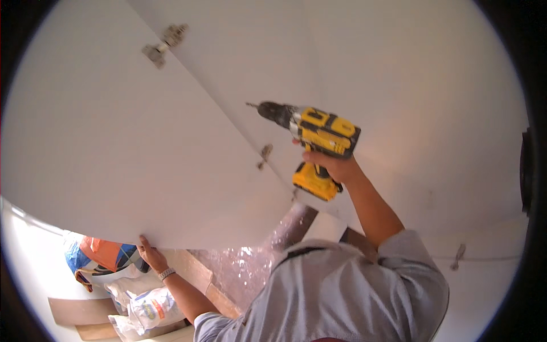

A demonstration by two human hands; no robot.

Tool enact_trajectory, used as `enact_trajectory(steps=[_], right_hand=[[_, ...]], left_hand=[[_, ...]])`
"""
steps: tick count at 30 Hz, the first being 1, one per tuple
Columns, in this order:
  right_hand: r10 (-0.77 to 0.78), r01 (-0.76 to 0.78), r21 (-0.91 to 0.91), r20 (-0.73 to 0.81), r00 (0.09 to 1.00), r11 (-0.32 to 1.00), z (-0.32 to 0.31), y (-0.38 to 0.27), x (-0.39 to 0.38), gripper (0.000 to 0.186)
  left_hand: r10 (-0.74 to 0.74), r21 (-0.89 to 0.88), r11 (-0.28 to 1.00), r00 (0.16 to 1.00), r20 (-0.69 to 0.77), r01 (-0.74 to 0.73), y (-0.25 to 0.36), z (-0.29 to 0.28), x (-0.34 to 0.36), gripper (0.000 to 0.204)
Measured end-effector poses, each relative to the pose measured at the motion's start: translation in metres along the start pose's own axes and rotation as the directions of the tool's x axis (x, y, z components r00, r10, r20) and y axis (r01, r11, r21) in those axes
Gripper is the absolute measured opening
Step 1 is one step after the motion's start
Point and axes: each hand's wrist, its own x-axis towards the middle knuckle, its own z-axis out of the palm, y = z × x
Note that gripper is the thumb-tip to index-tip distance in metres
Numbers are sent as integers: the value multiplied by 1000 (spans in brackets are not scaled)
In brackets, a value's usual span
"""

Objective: The person installs a hinge on a white cabinet door using a drill and a screwdriver.

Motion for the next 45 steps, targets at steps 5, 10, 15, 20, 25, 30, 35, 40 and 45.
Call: enact_trajectory(steps=[5, 10, 15, 20, 25, 30, 35, 40, 45], right_hand=[[244, -225, 158, -107, 964, 961, 7, 11, 3, 31], [249, -216, 224, -130, 960, 950, 15, 44, 3, 31], [268, -242, 191, -121, 956, 951, 30, 22, -3, 34], [198, -182, 173, -80, 977, 968, 41, 0, 1, 40], [-28, 30, 25, -70, 997, 999, 71, -69, 41, 28], [-188, 184, -91, -36, 982, 979, 78, -123, 91, 24], [-179, 174, -109, -33, 983, 979, 80, -154, 131, 26], [-158, 160, -117, 24, 987, 980, 79, -156, 159, 29], [-142, 146, -117, 43, 989, 982, 85, -158, 158, 28]], left_hand=[[-94, 7, 996, 996, -6, 94, -20, -9, -16, 48], [-124, -1, 992, 992, -3, 124, -56, -29, -20, 41], [-96, -93, 991, 995, 23, 98, -53, -43, -37, 39], [-72, -62, 995, 996, 55, 75, -52, -17, -47, 45], [-24, -106, 994, 998, 56, 30, -56, -6, -42, 50], [-17, -86, 996, 999, -27, 15, -36, 23, -49, 56], [14, -85, 996, 997, -80, -21, -30, 37, -48, 58], [49, -79, 995, 996, -81, -55, -35, 32, -45, 60], [54, -56, 997, 994, -98, -60, -37, 23, -54, 63]])
